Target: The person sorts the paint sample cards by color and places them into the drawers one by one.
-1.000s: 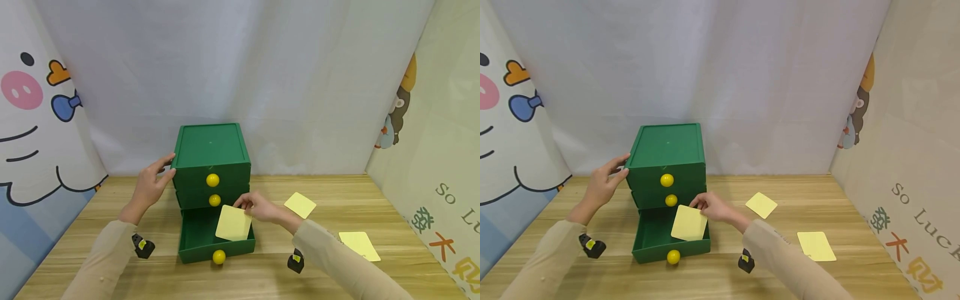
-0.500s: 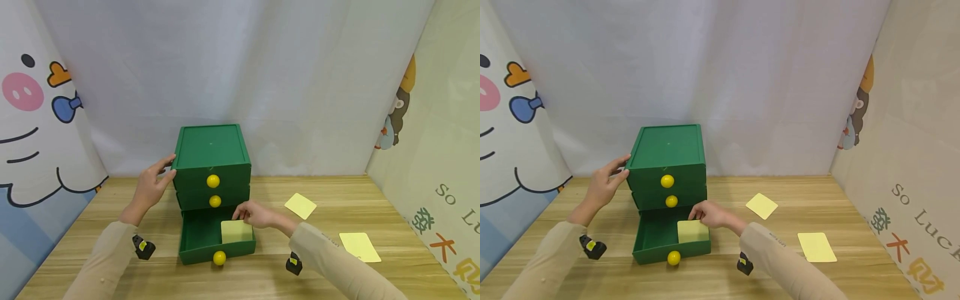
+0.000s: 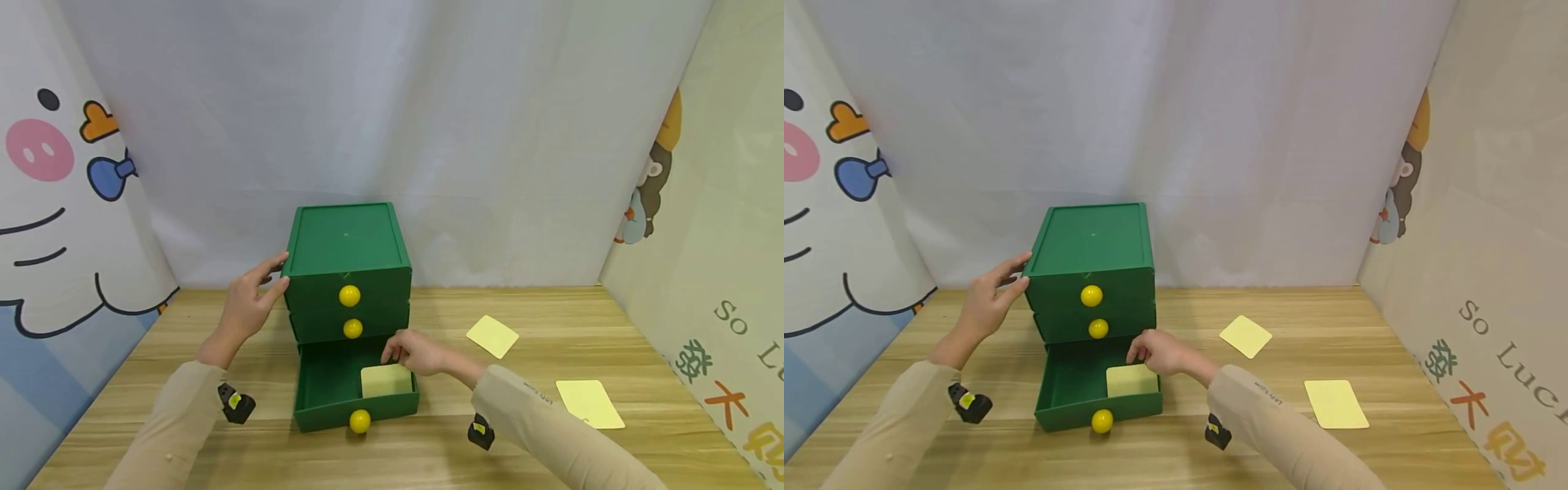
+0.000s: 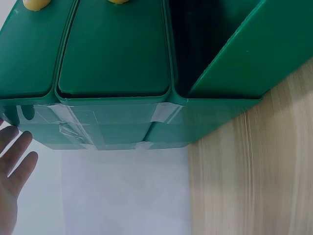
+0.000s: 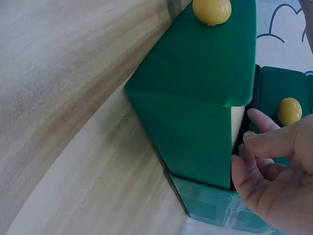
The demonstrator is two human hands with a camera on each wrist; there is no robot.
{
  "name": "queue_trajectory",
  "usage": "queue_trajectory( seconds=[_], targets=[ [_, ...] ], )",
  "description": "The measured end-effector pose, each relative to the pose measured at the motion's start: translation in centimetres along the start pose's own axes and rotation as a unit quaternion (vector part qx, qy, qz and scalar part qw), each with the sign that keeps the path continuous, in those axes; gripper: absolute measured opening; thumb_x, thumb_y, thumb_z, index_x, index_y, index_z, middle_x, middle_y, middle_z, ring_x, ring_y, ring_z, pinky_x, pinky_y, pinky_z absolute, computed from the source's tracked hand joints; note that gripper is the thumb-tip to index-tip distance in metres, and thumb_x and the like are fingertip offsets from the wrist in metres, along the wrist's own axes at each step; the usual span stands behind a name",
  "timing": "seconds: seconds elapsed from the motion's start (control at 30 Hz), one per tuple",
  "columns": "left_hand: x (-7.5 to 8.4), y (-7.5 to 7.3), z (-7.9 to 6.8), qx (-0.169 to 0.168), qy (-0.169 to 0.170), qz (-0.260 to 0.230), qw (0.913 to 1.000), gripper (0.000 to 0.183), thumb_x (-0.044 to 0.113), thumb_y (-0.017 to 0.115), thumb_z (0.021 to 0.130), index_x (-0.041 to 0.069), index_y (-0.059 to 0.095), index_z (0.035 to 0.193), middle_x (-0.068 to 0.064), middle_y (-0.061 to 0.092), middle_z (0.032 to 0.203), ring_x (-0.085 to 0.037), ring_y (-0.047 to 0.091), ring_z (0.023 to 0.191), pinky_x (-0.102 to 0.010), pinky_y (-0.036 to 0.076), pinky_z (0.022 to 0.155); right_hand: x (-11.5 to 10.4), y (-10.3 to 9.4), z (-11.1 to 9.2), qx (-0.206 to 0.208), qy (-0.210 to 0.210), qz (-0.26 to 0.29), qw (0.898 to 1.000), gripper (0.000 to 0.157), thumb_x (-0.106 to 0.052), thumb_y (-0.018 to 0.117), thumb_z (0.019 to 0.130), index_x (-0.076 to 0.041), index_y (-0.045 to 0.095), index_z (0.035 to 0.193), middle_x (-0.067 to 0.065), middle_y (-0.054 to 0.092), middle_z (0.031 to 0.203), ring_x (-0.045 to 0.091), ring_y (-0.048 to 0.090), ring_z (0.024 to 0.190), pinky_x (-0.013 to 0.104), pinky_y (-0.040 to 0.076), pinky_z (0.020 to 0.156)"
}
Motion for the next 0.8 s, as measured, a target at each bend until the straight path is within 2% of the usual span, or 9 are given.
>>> queue_trajectory(
  seconds=[0.23, 0.4, 0.6, 0.8],
  targets=[
    [0.0, 0.0, 0.0, 0.000, -0.001, 0.003, 1.0000, 0.040, 0.011, 0.051, 0.092, -0.005, 0.048, 0.129, -0.025, 0.051, 0.125, -0.040, 0.054, 0.104, -0.053, 0.046, 0.085, 0.3, -0.5, -0.3, -0.002, -0.006, 0.011, 1.000, 0.029, 0.021, 0.045, 0.076, 0.007, 0.065, 0.092, 0.017, 0.061, 0.091, 0.020, 0.052, 0.077, 0.020, 0.047, 0.069],
    [-0.1, 0.0, 0.0, -0.002, -0.003, 0.005, 1.0000, 0.040, 0.011, 0.052, 0.092, -0.004, 0.048, 0.129, -0.024, 0.051, 0.125, -0.040, 0.054, 0.104, -0.052, 0.046, 0.085, 0.5, -2.3, -1.4, 0.008, -0.007, 0.034, 0.999, 0.025, 0.016, 0.047, 0.081, 0.005, 0.064, 0.095, 0.016, 0.061, 0.095, 0.025, 0.054, 0.082, 0.023, 0.049, 0.074],
    [0.0, 0.0, 0.1, -0.005, -0.004, 0.002, 1.0000, 0.040, 0.011, 0.051, 0.092, -0.003, 0.047, 0.129, -0.024, 0.051, 0.125, -0.040, 0.054, 0.105, -0.053, 0.045, 0.086, 1.4, -5.1, -4.1, 0.023, 0.017, 0.056, 0.998, 0.020, 0.009, 0.049, 0.087, 0.003, 0.063, 0.100, 0.016, 0.060, 0.101, 0.025, 0.056, 0.087, 0.029, 0.050, 0.076],
    [0.0, 0.0, 0.0, -0.002, -0.002, 0.001, 1.0000, 0.040, 0.010, 0.052, 0.092, -0.004, 0.048, 0.129, -0.025, 0.051, 0.124, -0.040, 0.053, 0.105, -0.053, 0.045, 0.085, 3.8, -7.1, -8.0, 0.040, 0.047, 0.077, 0.995, 0.018, 0.005, 0.054, 0.086, 0.004, 0.061, 0.103, 0.016, 0.059, 0.103, 0.023, 0.055, 0.086, 0.031, 0.050, 0.074]
  ],
)
Point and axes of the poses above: each hand's wrist, its own z-axis towards the middle knuckle, its own y-axis out of the palm, x = y × z, the point moved 4 cm from there along z, towards the middle knuckle
